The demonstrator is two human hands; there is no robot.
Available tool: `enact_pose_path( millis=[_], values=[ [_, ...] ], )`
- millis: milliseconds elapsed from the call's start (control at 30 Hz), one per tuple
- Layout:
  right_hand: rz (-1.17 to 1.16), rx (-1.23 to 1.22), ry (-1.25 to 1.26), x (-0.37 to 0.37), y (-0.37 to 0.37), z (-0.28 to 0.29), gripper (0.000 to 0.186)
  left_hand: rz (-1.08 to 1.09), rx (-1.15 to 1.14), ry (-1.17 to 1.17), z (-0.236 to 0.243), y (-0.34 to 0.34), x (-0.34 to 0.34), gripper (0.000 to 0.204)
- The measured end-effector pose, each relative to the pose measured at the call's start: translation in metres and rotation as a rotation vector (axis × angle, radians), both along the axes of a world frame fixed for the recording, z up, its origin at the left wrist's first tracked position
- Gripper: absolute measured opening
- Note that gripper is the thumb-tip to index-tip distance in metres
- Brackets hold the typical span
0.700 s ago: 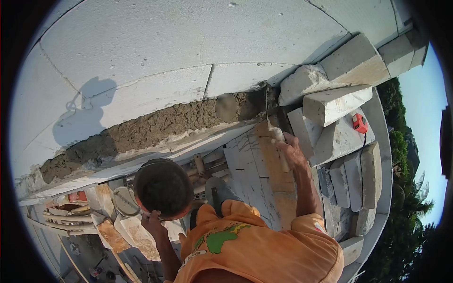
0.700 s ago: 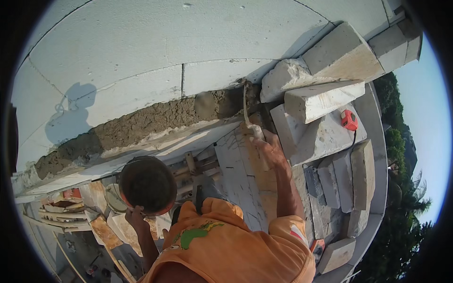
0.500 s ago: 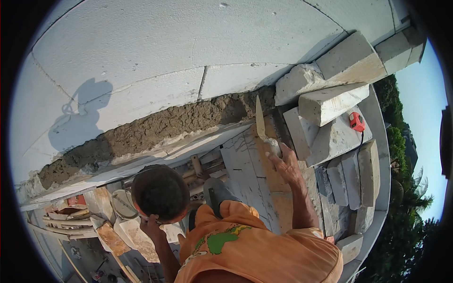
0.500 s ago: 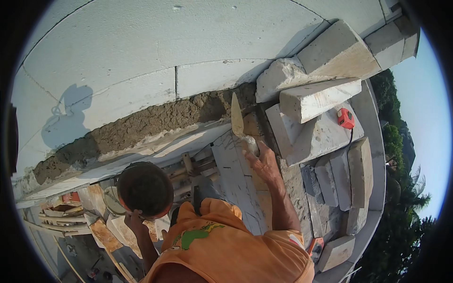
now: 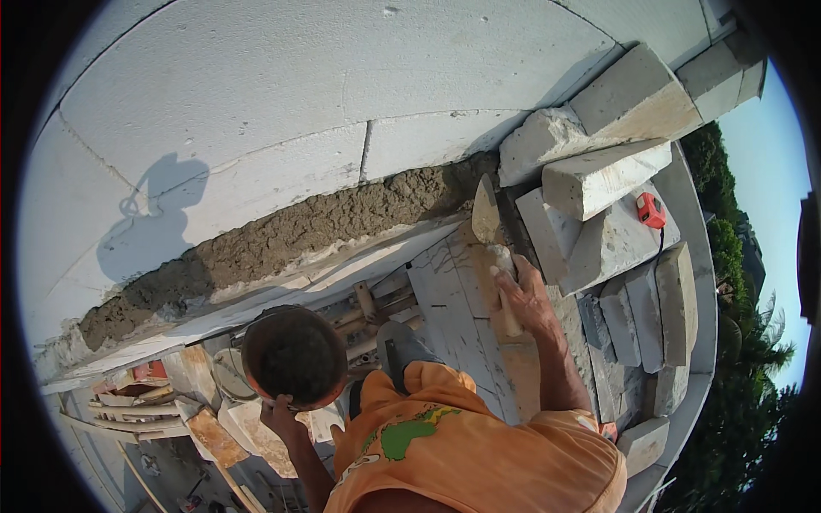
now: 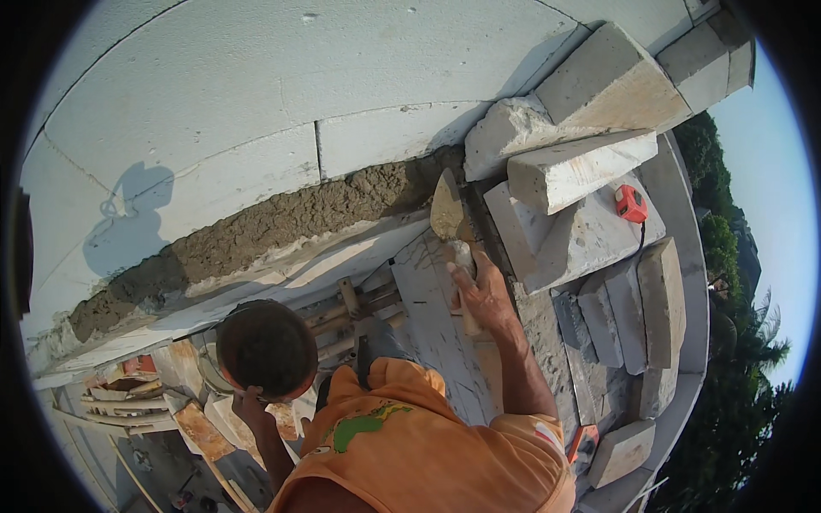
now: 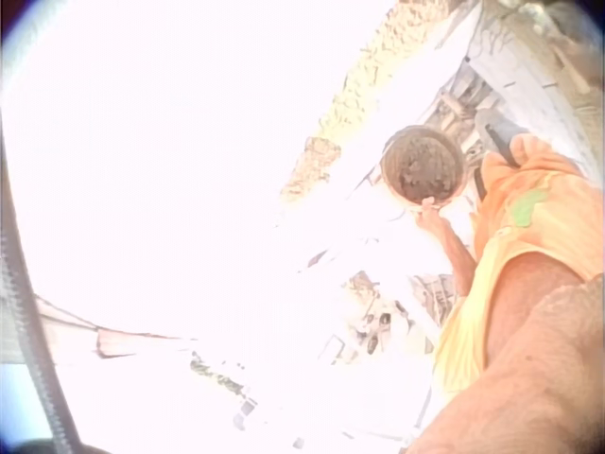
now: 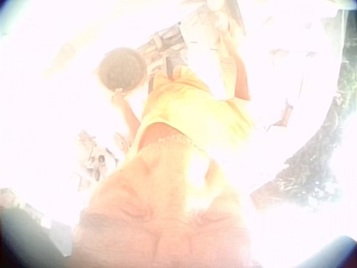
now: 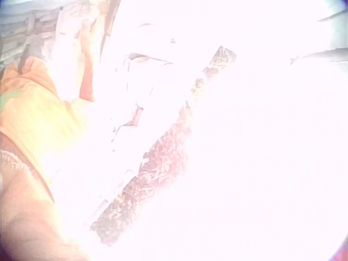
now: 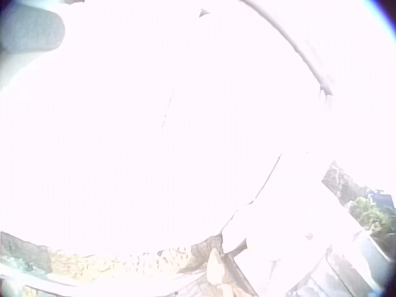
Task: The person scoops mortar from a bucket with a trowel and spreads it along the top edge of a cinder block wall. They apply mortar one scoop at a time and smooth it down before taking more from the bucket.
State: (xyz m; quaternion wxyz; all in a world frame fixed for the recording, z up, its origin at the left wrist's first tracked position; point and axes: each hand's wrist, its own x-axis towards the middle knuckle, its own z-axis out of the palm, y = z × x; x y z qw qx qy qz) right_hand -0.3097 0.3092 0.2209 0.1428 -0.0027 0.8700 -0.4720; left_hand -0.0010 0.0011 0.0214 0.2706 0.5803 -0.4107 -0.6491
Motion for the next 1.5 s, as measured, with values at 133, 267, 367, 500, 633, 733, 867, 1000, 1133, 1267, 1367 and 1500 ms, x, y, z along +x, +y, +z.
enact_pose_path(
  millis=[133, 267, 367, 500, 633, 733, 867, 1000, 1133, 1267, 1367, 1500],
  values=[
    [0.016, 0.051, -0.036, -0.043, -0.001, 0.014, 0.034, 0.007, 0.007, -0.013, -0.010, -0.003, 0.009, 0.019],
    [-0.018, 0.167, -0.109, -0.074, -0.016, 0.014, 0.035, 0.027, -0.005, 0.000, -0.011, -0.001, 0.014, 0.019],
    [0.347, 0.416, 0.273, -0.096, 0.017, -0.025, 0.037, 0.039, -0.003, 0.014, -0.019, 0.000, 0.021, 0.018],
    [0.351, 0.527, 0.007, -0.090, 0.003, -0.005, 0.046, 0.057, 0.015, 0.011, -0.014, 0.002, 0.015, 0.017],
    [0.314, 0.388, 0.085, -0.072, -0.023, 0.033, 0.041, 0.041, 0.043, -0.023, -0.020, -0.002, 0.020, 0.017],
    [0.202, 0.351, -0.108, -0.074, -0.021, 0.032, 0.040, 0.027, 0.047, -0.029, -0.026, -0.003, 0.024, 0.018],
    [0.073, 0.290, -0.032, -0.077, -0.017, 0.021, 0.043, 0.056, 0.026, -0.009, -0.019, 0.000, 0.021, 0.021],
    [0.299, 0.370, 0.279, -0.097, 0.007, -0.012, 0.040, 0.059, 0.047, -0.007, -0.024, -0.001, 0.027, 0.024],
    [-0.103, 0.139, -0.143, -0.083, -0.024, 0.020, 0.036, 0.095, 0.028, 0.001, -0.022, -0.001, 0.030, 0.024],
    [0.043, 0.067, -0.138, -0.068, -0.029, 0.023, 0.034, 0.104, 0.042, 0.005, -0.034, -0.003, 0.042, 0.020],
    [0.032, 0.079, -0.185, -0.063, -0.038, 0.034, 0.032, 0.137, 0.045, 0.014, -0.035, -0.003, 0.044, 0.018],
    [-0.076, 0.080, -0.205, -0.094, -0.013, 0.018, 0.031, 0.114, 0.066, -0.022, -0.043, -0.004, 0.049, 0.016]
  ],
)
